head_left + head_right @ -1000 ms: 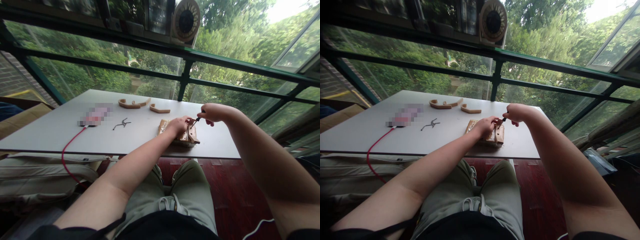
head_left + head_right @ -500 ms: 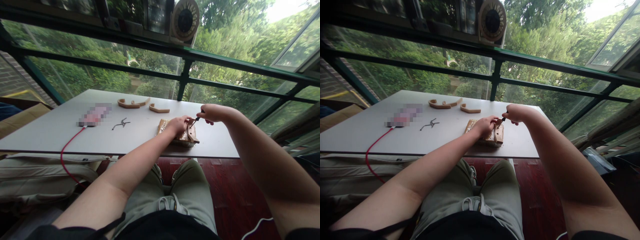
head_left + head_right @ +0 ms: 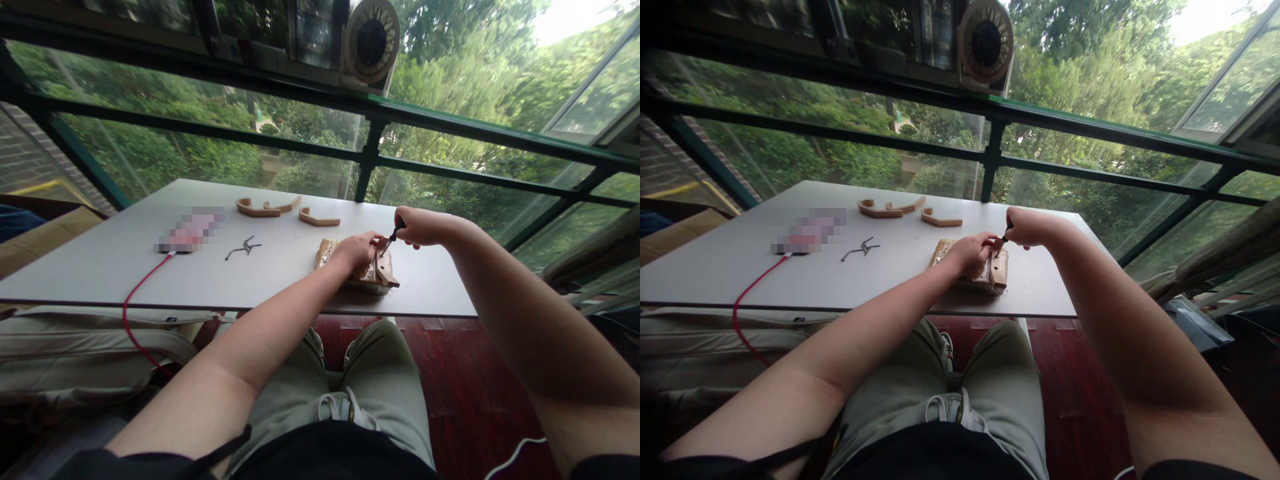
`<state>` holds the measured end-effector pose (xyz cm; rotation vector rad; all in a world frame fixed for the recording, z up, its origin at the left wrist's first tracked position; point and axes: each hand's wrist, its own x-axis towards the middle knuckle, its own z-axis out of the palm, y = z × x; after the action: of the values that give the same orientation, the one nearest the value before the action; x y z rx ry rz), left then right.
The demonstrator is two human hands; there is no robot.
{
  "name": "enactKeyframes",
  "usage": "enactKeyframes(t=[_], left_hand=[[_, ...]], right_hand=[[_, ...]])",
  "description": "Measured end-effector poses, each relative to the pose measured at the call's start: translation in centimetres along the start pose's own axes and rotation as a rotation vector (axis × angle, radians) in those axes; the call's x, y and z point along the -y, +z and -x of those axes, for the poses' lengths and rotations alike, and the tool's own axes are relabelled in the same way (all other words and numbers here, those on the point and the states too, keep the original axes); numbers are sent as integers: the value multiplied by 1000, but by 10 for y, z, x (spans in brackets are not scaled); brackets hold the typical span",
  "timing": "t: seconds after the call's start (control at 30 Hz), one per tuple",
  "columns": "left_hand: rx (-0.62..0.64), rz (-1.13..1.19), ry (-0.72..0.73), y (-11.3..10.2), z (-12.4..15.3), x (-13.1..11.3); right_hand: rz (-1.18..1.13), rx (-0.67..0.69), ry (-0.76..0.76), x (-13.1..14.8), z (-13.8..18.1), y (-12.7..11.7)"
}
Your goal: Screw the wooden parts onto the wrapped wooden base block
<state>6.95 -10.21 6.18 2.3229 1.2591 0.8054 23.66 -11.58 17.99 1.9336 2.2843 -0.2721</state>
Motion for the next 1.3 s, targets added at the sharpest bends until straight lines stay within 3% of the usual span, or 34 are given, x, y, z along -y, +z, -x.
enactKeyframes(t=[0.37, 0.83, 1.07, 1.17, 1.3], left_hand=[[-10, -10, 9, 1, 0, 2], [5, -9, 20, 1, 0, 3], [13, 0, -9, -2, 2, -3], [5, 1, 7, -1, 2, -1], [-8, 8, 40, 1, 0, 2]], right_hand=[[90, -15, -8, 1, 0, -3], [183, 146, 39, 2, 7, -10], [180, 161, 114, 5, 11, -9], [93, 69, 100, 3, 7, -4], [-108, -270, -71, -2, -2, 14]])
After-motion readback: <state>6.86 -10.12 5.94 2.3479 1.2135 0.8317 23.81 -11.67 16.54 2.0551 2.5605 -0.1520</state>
